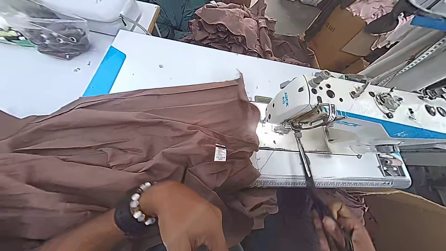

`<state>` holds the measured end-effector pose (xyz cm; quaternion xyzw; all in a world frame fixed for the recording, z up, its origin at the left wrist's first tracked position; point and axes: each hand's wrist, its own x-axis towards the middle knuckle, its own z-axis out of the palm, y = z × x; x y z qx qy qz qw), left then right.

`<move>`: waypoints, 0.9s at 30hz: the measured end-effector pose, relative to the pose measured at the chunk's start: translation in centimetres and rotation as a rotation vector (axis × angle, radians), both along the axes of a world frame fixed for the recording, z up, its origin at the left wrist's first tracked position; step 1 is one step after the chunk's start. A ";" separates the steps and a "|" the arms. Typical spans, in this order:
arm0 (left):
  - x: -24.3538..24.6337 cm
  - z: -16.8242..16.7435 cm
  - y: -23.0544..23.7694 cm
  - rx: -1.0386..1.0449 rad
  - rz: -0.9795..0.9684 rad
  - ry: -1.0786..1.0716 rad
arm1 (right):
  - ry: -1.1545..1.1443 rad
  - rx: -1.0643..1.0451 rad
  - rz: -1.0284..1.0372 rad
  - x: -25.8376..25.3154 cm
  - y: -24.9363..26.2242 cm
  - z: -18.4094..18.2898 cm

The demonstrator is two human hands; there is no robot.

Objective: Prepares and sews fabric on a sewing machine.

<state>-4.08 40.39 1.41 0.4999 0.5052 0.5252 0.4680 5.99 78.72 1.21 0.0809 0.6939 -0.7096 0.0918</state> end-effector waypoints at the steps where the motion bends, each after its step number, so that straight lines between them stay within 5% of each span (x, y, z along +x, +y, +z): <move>1: -1.5 1.3 -0.5 -0.016 0.052 0.037 | -0.018 0.217 -0.061 -0.6 1.0 -0.3; 4: -10.4 2.8 -0.1 -0.312 0.614 0.474 | -0.129 1.060 -0.045 -4.3 3.4 -1.6; 7: -19.3 -1.9 1.8 -0.750 0.945 0.874 | -0.117 1.492 0.030 -6.4 -0.1 -0.3; 9: -22.5 -5.9 2.2 -0.912 0.978 0.997 | 0.240 1.403 0.113 -5.9 -6.4 0.8; 11: -25.4 -9.3 1.6 -0.927 1.053 1.092 | 0.577 1.102 0.341 -5.1 -14.3 -0.5; 14: -29.4 -10.6 -1.3 -0.860 1.190 1.173 | 0.818 1.138 0.596 -5.1 -20.5 -8.2; 17: -30.3 -10.5 -5.4 -0.818 1.143 1.169 | 0.969 0.974 0.138 -3.5 -16.2 -12.5; 21: -25.8 -10.9 -9.5 -0.800 1.101 1.225 | 0.405 0.962 -0.276 2.7 -10.3 -12.1; 24: -20.4 -10.7 -9.7 -0.832 1.076 1.228 | -0.095 1.289 0.252 3.0 -12.7 -11.5; 27: -14.6 -10.3 -7.6 -0.801 0.997 1.243 | -0.383 1.237 0.603 0.2 -17.6 -14.3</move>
